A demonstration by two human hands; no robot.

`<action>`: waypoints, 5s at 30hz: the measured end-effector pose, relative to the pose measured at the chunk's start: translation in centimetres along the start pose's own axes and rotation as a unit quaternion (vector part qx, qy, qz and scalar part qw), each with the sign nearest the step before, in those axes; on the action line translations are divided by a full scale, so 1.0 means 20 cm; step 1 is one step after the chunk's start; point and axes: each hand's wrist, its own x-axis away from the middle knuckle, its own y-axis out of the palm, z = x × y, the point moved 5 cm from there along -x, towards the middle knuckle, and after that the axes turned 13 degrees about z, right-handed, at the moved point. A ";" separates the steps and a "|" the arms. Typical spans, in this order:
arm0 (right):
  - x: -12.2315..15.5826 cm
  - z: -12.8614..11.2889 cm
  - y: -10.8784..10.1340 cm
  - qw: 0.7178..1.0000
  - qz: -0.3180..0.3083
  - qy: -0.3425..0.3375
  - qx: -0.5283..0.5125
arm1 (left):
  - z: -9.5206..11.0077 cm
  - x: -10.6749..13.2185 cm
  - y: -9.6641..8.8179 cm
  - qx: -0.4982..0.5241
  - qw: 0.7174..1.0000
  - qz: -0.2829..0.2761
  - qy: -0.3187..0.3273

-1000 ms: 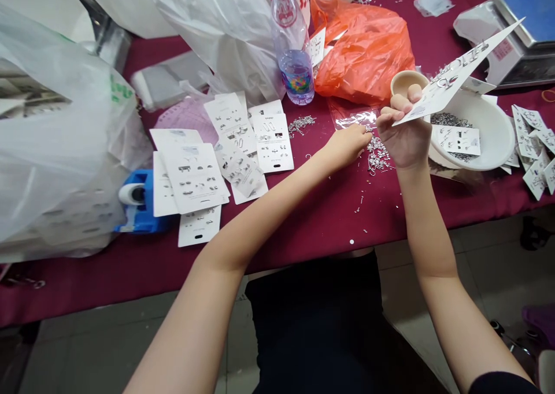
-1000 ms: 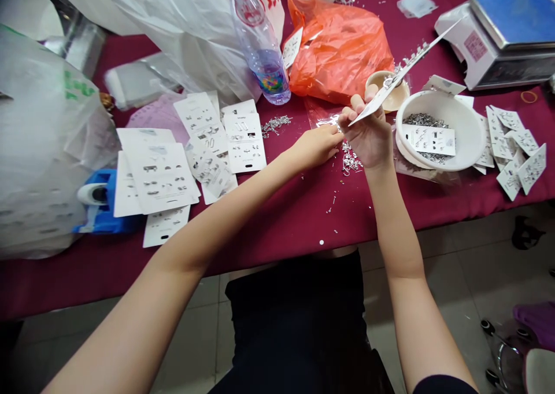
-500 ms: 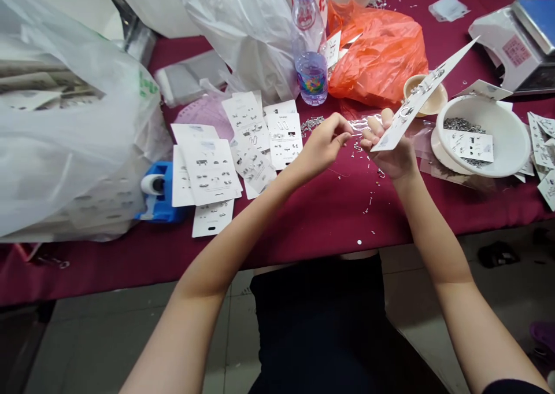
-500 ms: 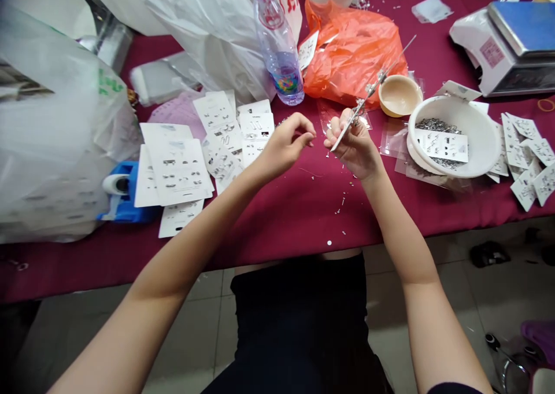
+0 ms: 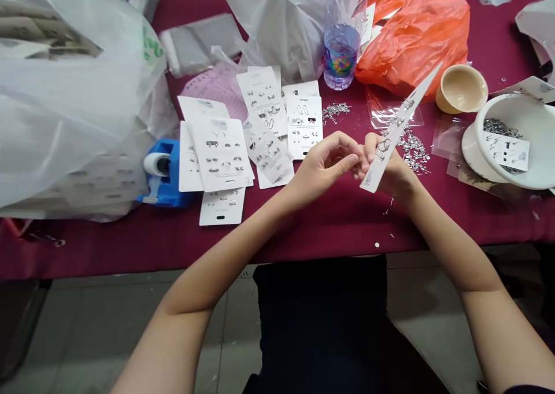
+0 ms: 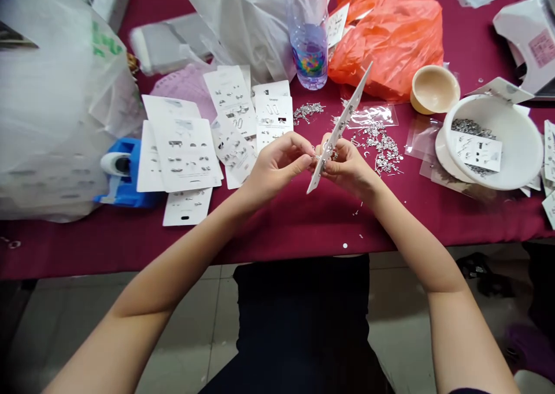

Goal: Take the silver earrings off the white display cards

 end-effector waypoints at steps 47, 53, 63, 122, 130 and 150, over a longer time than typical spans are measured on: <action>0.04 0.01 0.06 0.998 0.003 -0.027 0.055 | -0.07 0.09 -0.04 0.003 0.998 0.048 0.034; 0.04 0.00 0.05 0.995 0.028 0.001 0.095 | -0.07 0.09 -0.03 -0.004 1.000 0.011 -0.004; 0.01 0.00 0.00 0.994 0.056 -0.010 0.097 | -0.05 0.07 -0.04 -0.036 0.999 0.000 -0.002; 0.04 -0.09 0.10 0.992 -0.071 -0.092 0.047 | 0.08 0.10 0.01 -0.057 0.988 0.014 0.146; 0.06 -0.08 0.12 0.990 -0.107 -0.070 0.054 | 0.07 0.12 0.02 -0.034 0.985 0.027 0.166; 0.09 -0.09 0.14 0.983 -0.147 -0.109 -0.018 | 0.13 0.12 0.02 -0.034 0.995 -0.023 0.088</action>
